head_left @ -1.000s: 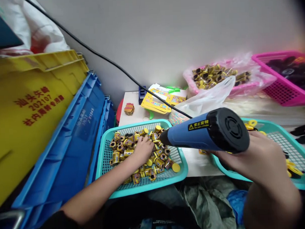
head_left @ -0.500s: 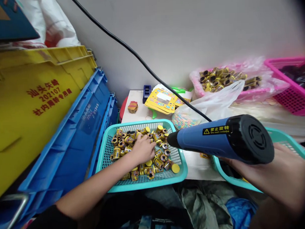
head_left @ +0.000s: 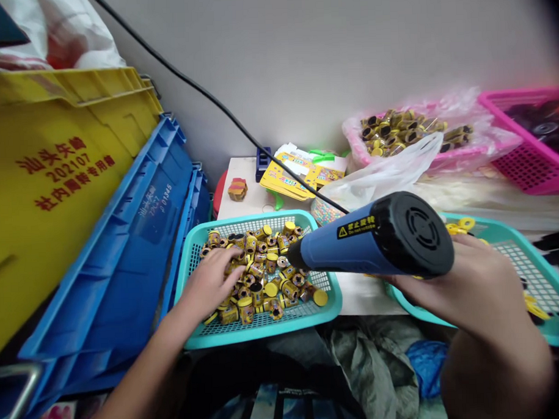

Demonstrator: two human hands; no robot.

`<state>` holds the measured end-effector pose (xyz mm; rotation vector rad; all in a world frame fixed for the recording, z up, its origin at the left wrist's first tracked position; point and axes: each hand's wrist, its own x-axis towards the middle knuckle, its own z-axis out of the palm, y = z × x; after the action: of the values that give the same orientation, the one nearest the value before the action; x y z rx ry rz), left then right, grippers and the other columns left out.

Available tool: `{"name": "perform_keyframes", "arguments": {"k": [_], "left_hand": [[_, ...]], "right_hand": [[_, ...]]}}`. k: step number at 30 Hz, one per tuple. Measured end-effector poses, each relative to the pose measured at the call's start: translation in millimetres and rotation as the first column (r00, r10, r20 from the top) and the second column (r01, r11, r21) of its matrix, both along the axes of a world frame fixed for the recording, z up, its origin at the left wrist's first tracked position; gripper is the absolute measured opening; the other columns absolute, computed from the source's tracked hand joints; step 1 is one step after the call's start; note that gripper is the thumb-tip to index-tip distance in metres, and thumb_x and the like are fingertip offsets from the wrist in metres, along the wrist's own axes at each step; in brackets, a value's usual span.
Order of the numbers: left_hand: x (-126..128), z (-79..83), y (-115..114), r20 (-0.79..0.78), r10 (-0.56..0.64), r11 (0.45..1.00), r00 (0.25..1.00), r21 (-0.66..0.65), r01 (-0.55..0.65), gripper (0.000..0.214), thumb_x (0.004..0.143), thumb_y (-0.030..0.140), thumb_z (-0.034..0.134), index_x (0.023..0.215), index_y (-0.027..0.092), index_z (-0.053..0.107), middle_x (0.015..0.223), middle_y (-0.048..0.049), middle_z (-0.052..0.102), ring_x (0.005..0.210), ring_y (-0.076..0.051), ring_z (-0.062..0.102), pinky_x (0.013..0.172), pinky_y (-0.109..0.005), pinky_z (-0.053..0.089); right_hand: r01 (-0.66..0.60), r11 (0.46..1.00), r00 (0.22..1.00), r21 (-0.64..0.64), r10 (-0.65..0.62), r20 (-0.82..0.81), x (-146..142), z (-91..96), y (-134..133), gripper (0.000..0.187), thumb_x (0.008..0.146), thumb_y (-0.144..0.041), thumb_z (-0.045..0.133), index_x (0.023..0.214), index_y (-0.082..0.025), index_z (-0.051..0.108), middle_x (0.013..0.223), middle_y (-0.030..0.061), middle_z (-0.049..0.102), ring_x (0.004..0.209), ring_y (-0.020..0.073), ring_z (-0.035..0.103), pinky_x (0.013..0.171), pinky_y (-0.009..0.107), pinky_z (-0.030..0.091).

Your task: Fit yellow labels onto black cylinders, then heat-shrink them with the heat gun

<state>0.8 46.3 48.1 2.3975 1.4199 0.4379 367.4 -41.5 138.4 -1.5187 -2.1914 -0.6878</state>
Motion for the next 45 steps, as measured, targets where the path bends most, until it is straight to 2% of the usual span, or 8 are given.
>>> {"name": "perform_keyframes", "arguments": {"k": [11, 15, 21, 25, 33, 39, 41, 45], "left_hand": [[-4.9, 9.5, -4.3, -0.021, -0.089, 0.996, 0.996, -0.034, 0.088, 0.03, 0.095, 0.037, 0.043, 0.102, 0.022, 0.067, 0.103, -0.0044, 0.072, 0.101, -0.022, 0.062, 0.091, -0.036, 0.048], [-30.6, 4.2, -5.2, 0.046, 0.101, 0.989, 0.994, 0.103, -0.105, 0.03, 0.093, 0.04, 0.044, 0.1, 0.023, 0.068, 0.109, -0.0062, 0.071, 0.107, -0.024, 0.061, 0.098, -0.04, 0.045], [-84.6, -45.2, -18.8, 0.305, 0.635, 0.765, 0.71, -0.117, -0.634, 0.051, 0.081, 0.046, 0.057, 0.123, 0.018, 0.056, 0.131, -0.0161, 0.058, 0.122, -0.031, 0.055, 0.102, -0.05, 0.044], [-86.2, -59.1, -18.7, 0.383, 0.784, 0.616, 0.489, -0.582, -0.531, 0.059, 0.079, 0.051, 0.058, 0.128, 0.019, 0.051, 0.132, -0.0146, 0.06, 0.121, -0.03, 0.057, 0.099, -0.047, 0.048], [-20.1, -69.8, -118.0, 0.191, 0.894, 0.412, 0.405, -0.707, -0.575, 0.052, 0.091, 0.055, 0.027, 0.133, 0.032, 0.045, 0.129, -0.0027, 0.063, 0.117, -0.022, 0.061, 0.095, -0.038, 0.053], [-64.1, -30.2, -150.0, 0.118, 0.392, 0.486, 0.912, -0.868, -0.097, 0.039, 0.074, 0.062, 0.058, 0.096, 0.032, 0.07, 0.072, -0.0008, 0.071, 0.079, -0.025, 0.068, 0.074, -0.037, 0.056], [-65.7, 5.8, -113.7, 0.181, 0.197, 0.537, 0.964, -0.842, 0.048, 0.036, 0.08, 0.061, 0.052, 0.082, 0.03, 0.071, 0.07, 0.0009, 0.07, 0.074, -0.021, 0.066, 0.073, -0.032, 0.055], [10.1, 41.9, -8.0, 0.151, -0.161, 0.895, 0.975, -0.394, 0.208, 0.037, 0.096, 0.043, 0.037, 0.099, 0.024, 0.069, 0.102, -0.0041, 0.072, 0.094, -0.02, 0.065, 0.085, -0.032, 0.051]], "right_hand": [[0.036, 0.999, 0.999, -0.015, -0.035, 0.026, -26.0, 8.7, 3.9, 0.038, 0.087, -0.051, 0.055, 0.064, -0.022, 0.058, 0.061, 0.0041, 0.062, 0.058, 0.0186, 0.057, 0.058, 0.031, 0.035], [0.053, 0.999, 0.998, -0.004, -0.052, 0.044, -18.2, 9.4, -3.2, 0.041, 0.086, -0.053, 0.056, 0.06, -0.022, 0.054, 0.057, 0.0046, 0.058, 0.053, 0.0186, 0.053, 0.055, 0.031, 0.034], [0.004, 0.998, 0.997, -0.061, 0.001, 0.081, -17.8, 10.3, 4.3, 0.038, 0.083, -0.05, 0.059, 0.058, -0.022, 0.056, 0.057, 0.0044, 0.057, 0.058, 0.0193, 0.055, 0.058, 0.031, 0.036], [0.015, 0.999, 0.994, 0.045, -0.019, 0.106, -27.8, 13.4, 12.4, 0.047, 0.083, -0.057, 0.057, 0.054, -0.021, 0.051, 0.053, 0.0037, 0.054, 0.053, 0.0158, 0.051, 0.052, 0.029, 0.03], [0.319, 0.939, 0.943, 0.131, -0.329, 0.058, -24.2, 17.3, 9.1, 0.057, 0.075, -0.072, 0.052, 0.052, -0.02, 0.051, 0.05, 0.0047, 0.051, 0.048, 0.0151, 0.042, 0.047, 0.026, 0.025], [0.372, 0.924, 0.923, 0.093, -0.379, 0.066, -6.0, 18.6, 4.8, 0.059, 0.071, -0.077, 0.053, 0.059, -0.02, 0.056, 0.053, 0.0039, 0.053, 0.052, 0.0173, 0.047, 0.05, 0.026, 0.029], [0.39, 0.917, 0.916, 0.088, -0.395, 0.061, -8.8, 19.5, 8.1, 0.06, 0.072, -0.079, 0.05, 0.059, -0.02, 0.056, 0.052, 0.0038, 0.053, 0.051, 0.0168, 0.046, 0.05, 0.026, 0.027], [0.361, 0.928, 0.93, 0.096, -0.365, 0.037, -23.9, 23.5, 19.1, 0.057, 0.076, -0.075, 0.051, 0.064, -0.02, 0.061, 0.059, 0.0058, 0.06, 0.051, 0.0168, 0.047, 0.051, 0.027, 0.027]]}}
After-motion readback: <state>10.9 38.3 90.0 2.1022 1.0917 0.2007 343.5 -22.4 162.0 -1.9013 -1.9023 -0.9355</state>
